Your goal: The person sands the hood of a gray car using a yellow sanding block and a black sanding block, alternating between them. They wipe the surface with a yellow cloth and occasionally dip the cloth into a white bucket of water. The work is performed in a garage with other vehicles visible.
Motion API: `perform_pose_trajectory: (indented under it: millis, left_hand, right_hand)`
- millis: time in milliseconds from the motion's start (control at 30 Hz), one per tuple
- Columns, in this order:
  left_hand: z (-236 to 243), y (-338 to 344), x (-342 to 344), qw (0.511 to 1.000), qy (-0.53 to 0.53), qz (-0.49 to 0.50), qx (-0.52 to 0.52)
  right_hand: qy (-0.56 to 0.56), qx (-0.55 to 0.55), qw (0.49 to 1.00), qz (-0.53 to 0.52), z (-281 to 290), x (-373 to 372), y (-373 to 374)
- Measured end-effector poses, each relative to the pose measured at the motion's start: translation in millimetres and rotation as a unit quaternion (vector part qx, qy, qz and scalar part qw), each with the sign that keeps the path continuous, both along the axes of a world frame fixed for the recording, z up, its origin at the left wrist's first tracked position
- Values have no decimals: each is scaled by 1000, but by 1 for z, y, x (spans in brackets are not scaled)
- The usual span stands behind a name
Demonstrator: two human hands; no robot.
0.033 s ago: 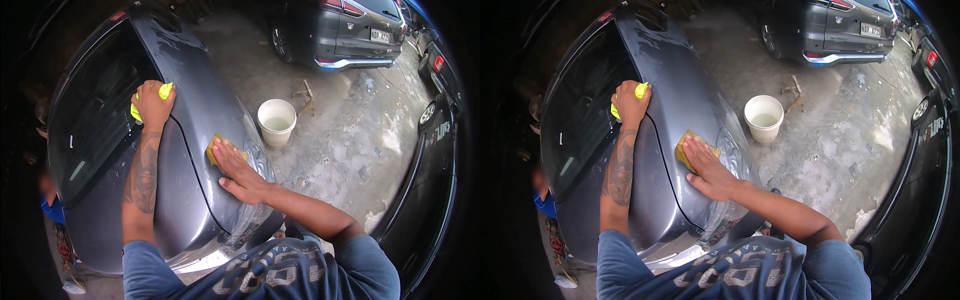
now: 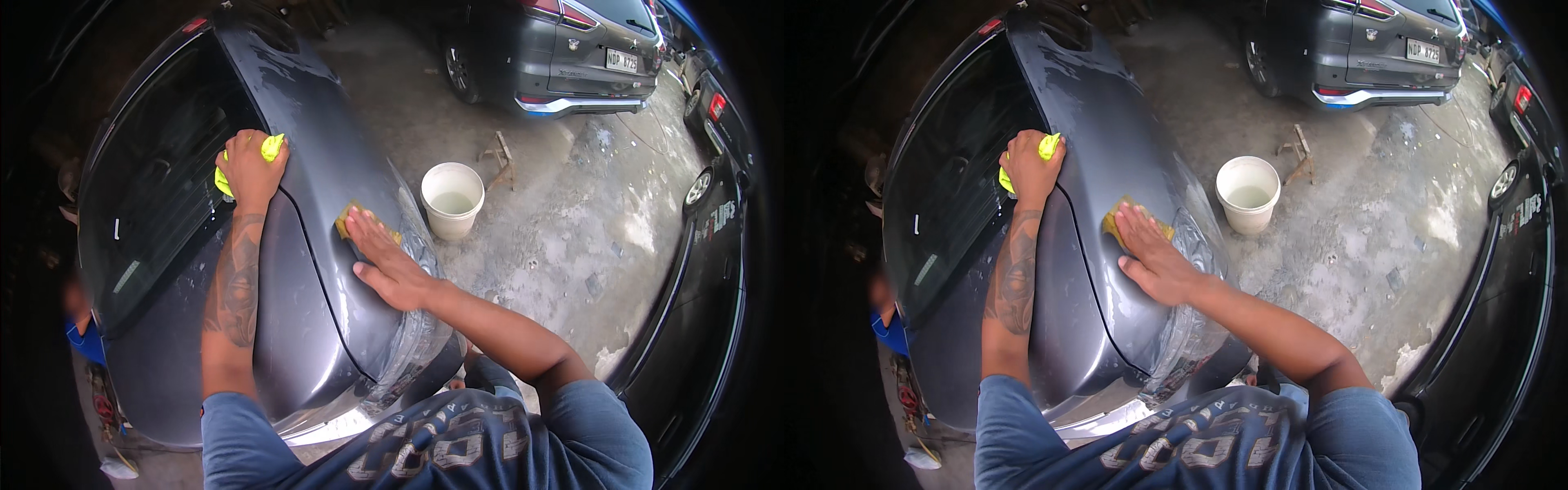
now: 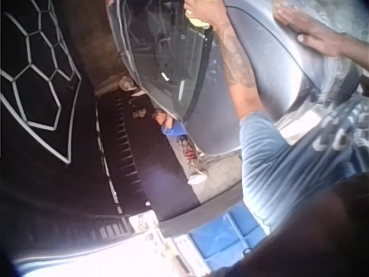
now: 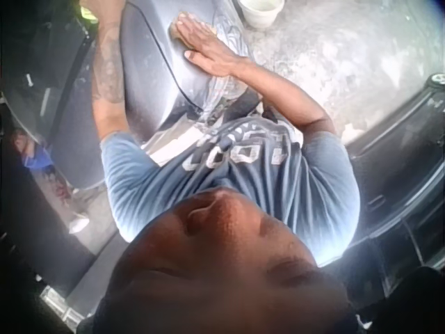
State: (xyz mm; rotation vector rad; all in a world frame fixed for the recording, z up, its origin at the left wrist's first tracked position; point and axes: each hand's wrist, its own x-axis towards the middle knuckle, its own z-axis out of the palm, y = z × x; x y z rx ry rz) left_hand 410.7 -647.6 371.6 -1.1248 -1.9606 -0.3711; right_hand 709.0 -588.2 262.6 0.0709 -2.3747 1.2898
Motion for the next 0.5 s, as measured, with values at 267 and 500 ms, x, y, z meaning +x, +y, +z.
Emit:
perform_pose_trajectory:
  millis: [267,500]
  left_hand:
    - [4,4,-3,1000,-12,9,7]
    - [3,10,-4,999,-31,0,10]
  right_hand:
    - [-12,38,999,-7,-3,35,-31]
    - [38,-82,996,16,4,5,-7]
